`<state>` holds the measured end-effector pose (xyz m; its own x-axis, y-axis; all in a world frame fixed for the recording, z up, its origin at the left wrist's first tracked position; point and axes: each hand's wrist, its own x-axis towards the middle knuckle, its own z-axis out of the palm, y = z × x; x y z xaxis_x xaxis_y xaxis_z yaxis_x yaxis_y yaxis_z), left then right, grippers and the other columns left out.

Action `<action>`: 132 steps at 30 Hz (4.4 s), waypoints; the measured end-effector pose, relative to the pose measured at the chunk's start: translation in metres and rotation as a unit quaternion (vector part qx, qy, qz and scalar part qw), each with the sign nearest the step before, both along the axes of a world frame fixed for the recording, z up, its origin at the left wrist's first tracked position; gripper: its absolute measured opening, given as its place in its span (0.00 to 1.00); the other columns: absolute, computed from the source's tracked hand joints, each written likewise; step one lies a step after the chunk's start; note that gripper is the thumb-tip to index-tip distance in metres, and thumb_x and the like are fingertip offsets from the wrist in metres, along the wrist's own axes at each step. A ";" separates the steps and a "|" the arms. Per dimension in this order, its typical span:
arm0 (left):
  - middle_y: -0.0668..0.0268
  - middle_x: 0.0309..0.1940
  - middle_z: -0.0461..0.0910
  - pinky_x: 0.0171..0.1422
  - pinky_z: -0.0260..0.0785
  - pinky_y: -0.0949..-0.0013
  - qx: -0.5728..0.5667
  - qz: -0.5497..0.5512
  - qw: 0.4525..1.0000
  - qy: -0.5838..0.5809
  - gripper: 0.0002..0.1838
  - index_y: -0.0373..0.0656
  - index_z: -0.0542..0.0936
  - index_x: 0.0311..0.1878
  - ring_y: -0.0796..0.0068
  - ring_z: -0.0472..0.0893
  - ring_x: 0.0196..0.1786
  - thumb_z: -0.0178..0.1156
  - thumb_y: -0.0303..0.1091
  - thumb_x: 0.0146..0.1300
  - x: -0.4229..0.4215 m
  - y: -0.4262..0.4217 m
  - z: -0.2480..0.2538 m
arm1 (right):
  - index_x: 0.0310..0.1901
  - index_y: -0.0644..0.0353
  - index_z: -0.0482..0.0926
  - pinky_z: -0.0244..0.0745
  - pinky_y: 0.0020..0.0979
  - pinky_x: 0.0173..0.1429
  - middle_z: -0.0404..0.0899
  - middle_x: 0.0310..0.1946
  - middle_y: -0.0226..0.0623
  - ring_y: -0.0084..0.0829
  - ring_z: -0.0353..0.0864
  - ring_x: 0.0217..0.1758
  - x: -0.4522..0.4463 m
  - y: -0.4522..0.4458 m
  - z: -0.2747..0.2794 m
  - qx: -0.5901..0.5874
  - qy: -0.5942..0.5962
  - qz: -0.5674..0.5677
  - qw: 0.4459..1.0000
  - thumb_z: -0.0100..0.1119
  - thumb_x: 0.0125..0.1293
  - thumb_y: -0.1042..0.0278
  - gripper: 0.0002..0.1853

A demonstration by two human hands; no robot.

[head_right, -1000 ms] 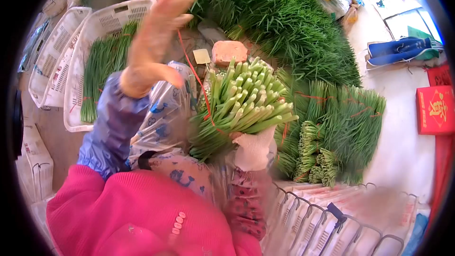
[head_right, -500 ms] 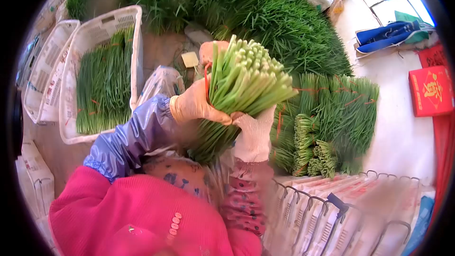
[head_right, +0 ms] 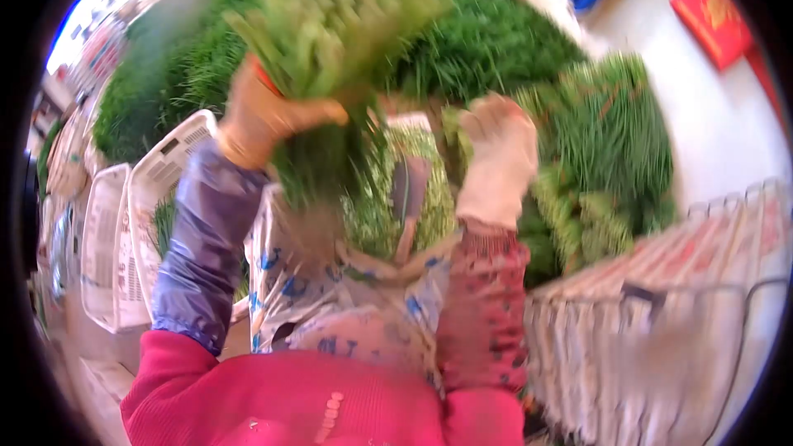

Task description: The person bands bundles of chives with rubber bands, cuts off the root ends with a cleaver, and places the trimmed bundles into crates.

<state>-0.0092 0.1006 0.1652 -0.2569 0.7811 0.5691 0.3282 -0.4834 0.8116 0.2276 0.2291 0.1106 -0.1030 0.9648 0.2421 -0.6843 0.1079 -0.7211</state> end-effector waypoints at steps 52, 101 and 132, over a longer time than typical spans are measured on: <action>0.47 0.75 0.60 0.78 0.57 0.58 -0.227 -0.074 0.923 0.300 0.77 0.40 0.46 0.81 0.50 0.64 0.76 0.87 0.34 0.27 0.039 0.131 -0.274 | 0.60 0.65 0.68 0.84 0.40 0.52 0.80 0.52 0.51 0.45 0.86 0.52 0.000 -0.024 -0.251 -0.100 -0.775 0.142 0.607 0.71 0.58 0.61 0.33; 0.50 0.70 0.66 0.72 0.65 0.50 -0.534 -0.029 0.600 0.595 0.69 0.32 0.57 0.74 0.53 0.66 0.74 0.83 0.60 0.34 0.092 0.175 -0.282 | 0.51 0.61 0.68 0.79 0.55 0.39 0.83 0.39 0.55 0.59 0.84 0.37 0.054 -0.057 -0.158 -0.024 -0.746 0.054 0.663 0.62 0.67 0.61 0.19; 0.52 0.58 0.75 0.61 0.72 0.53 -0.439 0.014 0.637 0.633 0.46 0.32 0.66 0.68 0.54 0.78 0.60 0.75 0.41 0.47 0.089 0.168 -0.316 | 0.50 0.75 0.73 0.78 0.51 0.55 0.83 0.40 0.64 0.58 0.84 0.48 0.039 0.016 -0.169 -0.068 -0.756 0.233 0.608 0.58 0.69 0.63 0.19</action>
<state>0.0797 0.2689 -0.1510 -0.0471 0.9463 -0.3200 0.9873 -0.0044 -0.1585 0.2662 0.2453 -0.0584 -0.3783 0.7458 -0.5484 0.8380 0.0243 -0.5451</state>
